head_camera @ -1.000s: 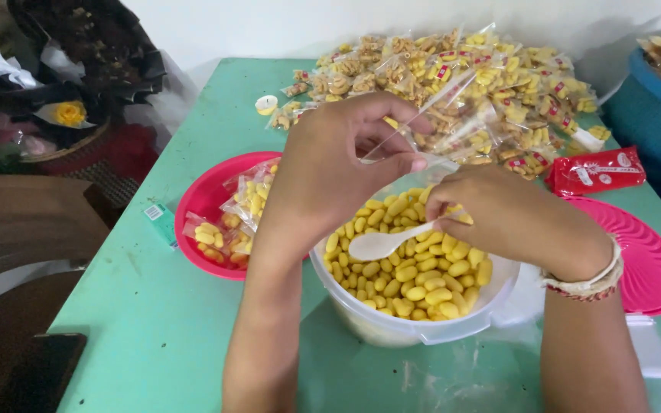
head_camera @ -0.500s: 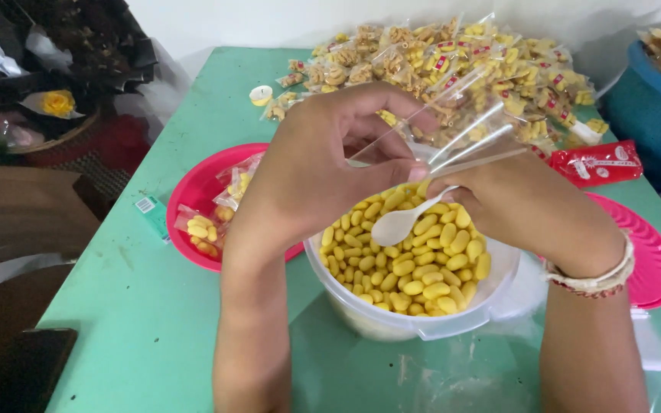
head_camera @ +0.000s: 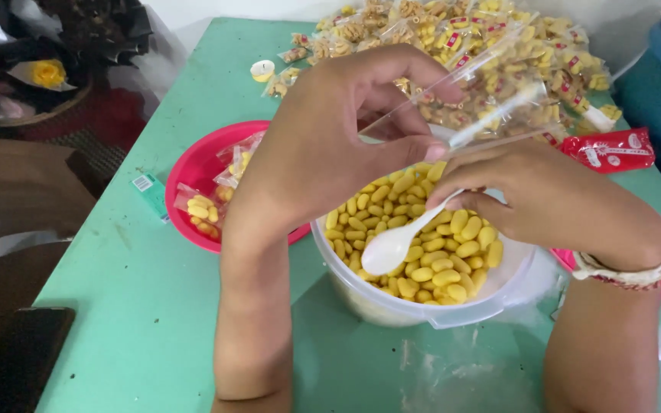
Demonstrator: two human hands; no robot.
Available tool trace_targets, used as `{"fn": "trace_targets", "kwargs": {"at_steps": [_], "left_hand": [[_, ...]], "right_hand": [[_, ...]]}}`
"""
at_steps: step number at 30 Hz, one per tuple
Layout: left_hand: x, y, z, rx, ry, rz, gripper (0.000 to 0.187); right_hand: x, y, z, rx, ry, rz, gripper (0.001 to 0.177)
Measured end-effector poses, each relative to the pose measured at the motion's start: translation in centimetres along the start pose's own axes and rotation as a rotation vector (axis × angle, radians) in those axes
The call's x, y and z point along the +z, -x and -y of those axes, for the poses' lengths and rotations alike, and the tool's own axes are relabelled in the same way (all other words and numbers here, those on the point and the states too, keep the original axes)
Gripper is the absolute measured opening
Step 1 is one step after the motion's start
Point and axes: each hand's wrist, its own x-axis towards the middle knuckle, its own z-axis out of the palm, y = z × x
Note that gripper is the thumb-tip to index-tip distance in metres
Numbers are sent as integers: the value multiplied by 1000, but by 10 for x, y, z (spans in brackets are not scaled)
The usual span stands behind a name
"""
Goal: Manual packaging of yellow snacks into small plastic bags using a spoon and a handheld sealer.
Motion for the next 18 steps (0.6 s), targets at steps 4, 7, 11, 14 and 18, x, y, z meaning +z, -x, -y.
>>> {"fn": "trace_targets", "kwargs": {"at_steps": [4, 7, 11, 14, 18], "left_hand": [[-2, 2, -2, 14, 4, -5, 23], [-1, 2, 1, 27, -11, -4, 25], [-1, 4, -2, 9, 4, -16, 26], [-3, 3, -8, -35, -29, -31, 24], [-6, 2, -8, -155, -111, -36, 23]], "right_hand": [[6, -6, 11, 123, 141, -44, 23], [23, -15, 12, 108, 210, 121, 31], [29, -15, 4, -57, 101, 97, 27], [13, -10, 6, -37, 8, 151, 26], [3, -4, 10, 100, -67, 219, 24]]}}
